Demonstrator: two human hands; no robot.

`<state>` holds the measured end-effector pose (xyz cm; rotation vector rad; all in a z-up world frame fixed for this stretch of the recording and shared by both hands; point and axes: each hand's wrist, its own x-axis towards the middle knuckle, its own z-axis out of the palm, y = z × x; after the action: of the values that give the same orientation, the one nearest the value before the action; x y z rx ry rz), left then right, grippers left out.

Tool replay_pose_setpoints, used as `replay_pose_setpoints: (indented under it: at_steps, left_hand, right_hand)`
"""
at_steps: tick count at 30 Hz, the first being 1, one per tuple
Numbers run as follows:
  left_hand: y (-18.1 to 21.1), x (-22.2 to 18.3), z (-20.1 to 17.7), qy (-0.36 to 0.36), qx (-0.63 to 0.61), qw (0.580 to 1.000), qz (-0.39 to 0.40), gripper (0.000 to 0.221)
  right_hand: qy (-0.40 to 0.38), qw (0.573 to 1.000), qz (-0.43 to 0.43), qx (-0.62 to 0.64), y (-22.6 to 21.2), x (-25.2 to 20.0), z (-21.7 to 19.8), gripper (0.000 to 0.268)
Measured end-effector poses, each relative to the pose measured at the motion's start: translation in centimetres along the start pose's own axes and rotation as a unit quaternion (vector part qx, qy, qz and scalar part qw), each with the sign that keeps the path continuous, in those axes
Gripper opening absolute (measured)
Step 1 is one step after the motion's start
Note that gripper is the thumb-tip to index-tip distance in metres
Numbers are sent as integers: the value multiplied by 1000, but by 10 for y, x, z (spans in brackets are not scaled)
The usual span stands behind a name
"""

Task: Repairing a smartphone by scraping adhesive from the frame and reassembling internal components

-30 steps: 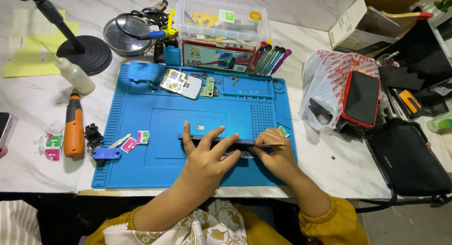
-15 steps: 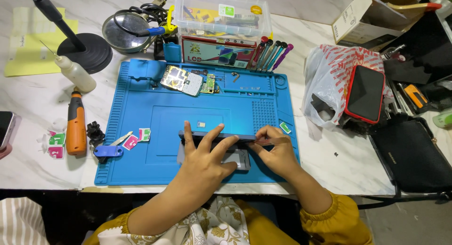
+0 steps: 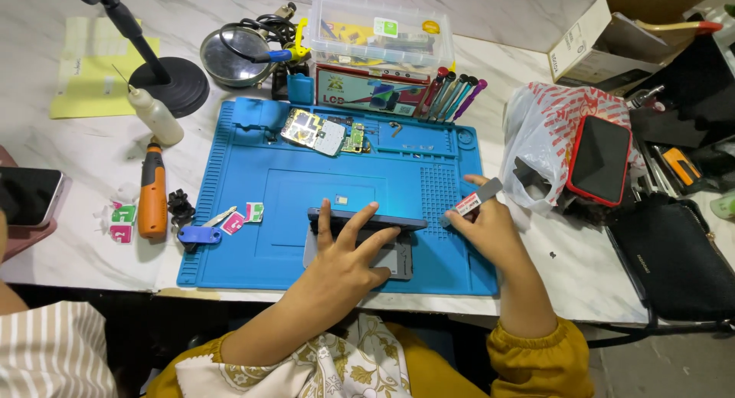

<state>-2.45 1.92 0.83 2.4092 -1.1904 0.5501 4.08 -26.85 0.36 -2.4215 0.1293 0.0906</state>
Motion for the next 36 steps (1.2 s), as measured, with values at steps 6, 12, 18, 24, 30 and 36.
replay_pose_setpoints:
  at_steps: [6,12,18,24,30,36]
  left_hand:
    - [-4,-11,13,69,4,997,22,13]
    - [-8,-13,21,109,25,993,32,5]
    - [-6,-15,18,212,84,973,45,11]
    - [-29,-17,17,295,143,944,42,15]
    - [-66,47,-48,308,111,937,122,18]
    - [-124,102,-27,299,-98,949,5,33]
  right_hand:
    - [233,965,-62,-106,3,-9,-18,112]
    - [-88,893,-412,-157,-60,-24,6,71]
    - [-135,914,-360,-130,-67,17,39,16]
    - [-11,940,-260,219,-57,19,23,17]
    - [5,767,-233,598,-45,33,28,15]
    - [57,667,-44,742,-54,31,1,6]
